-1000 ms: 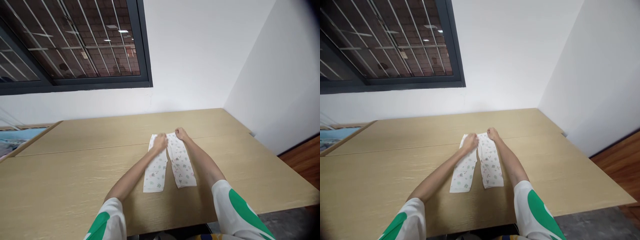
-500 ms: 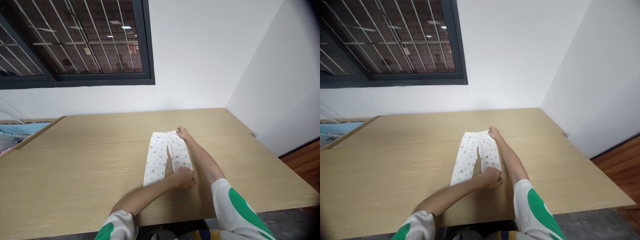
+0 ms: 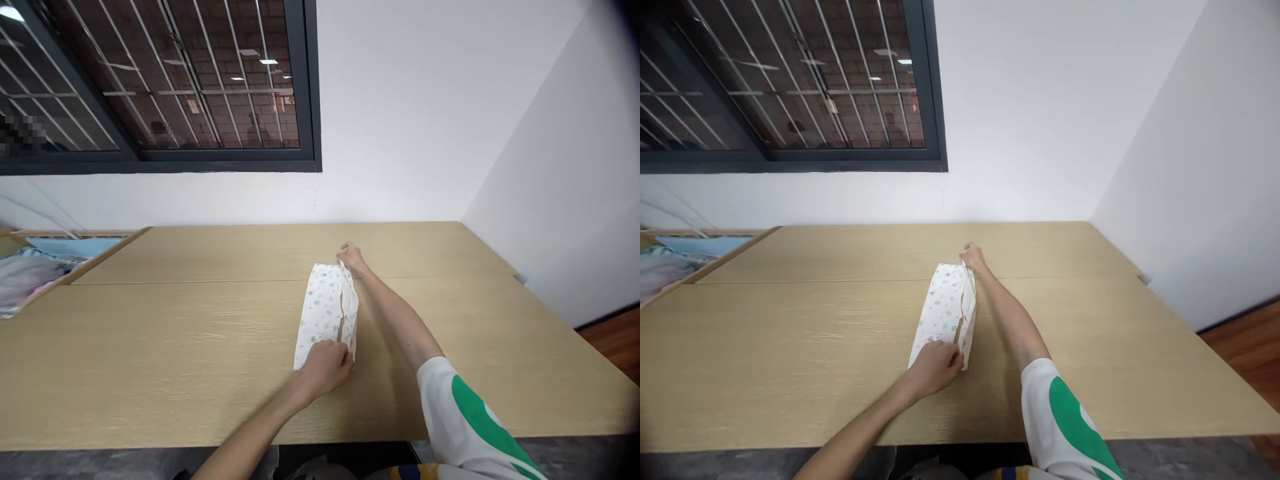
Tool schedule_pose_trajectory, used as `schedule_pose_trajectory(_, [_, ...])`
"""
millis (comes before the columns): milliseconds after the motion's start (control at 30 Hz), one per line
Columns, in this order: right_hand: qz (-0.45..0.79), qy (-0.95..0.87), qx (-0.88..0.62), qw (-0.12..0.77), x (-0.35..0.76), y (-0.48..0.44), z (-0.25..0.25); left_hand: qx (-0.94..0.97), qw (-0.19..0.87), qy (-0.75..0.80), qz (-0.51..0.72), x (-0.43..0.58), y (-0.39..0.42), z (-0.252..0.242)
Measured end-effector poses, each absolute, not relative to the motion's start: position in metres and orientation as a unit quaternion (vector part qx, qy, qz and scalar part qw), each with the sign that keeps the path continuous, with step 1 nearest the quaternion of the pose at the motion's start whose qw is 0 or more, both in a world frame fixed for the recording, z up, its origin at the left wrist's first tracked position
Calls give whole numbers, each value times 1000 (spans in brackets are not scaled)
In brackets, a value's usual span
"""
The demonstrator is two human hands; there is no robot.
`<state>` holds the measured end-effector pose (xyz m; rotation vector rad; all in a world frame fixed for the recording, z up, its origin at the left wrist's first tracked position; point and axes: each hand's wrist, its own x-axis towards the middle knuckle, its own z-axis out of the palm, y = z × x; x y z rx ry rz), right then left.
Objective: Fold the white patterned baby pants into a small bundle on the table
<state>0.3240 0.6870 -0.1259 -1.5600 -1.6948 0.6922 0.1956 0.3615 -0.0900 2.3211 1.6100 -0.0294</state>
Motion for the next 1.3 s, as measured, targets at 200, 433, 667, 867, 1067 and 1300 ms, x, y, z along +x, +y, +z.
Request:
schedule_pose_trajectory(200, [283, -645, -606, 369, 268, 680, -136, 739, 145, 658, -20, 155, 343, -77])
schedule_pose_trajectory(433, [289, -654, -606, 349, 226, 668, -144, 684, 120, 718, -58, 124, 335, -95])
schedule_pose_trajectory(667, [276, -743, -517, 322, 205, 619, -132, 682, 17, 732, 3, 143, 312, -99])
schedule_pose_trajectory(867, [243, -936, -163, 198, 218, 499, -129, 756, -15, 654, 12, 177, 291, -141])
schedule_pose_trajectory(1067, [158, -976, -39, 144, 256, 437, -155, 762, 26, 644, -58, 183, 292, -164])
schedule_pose_trajectory(1300, [50, -971, -151, 176, 274, 494, -191, 761, 10, 646, -47, 180, 292, -165])
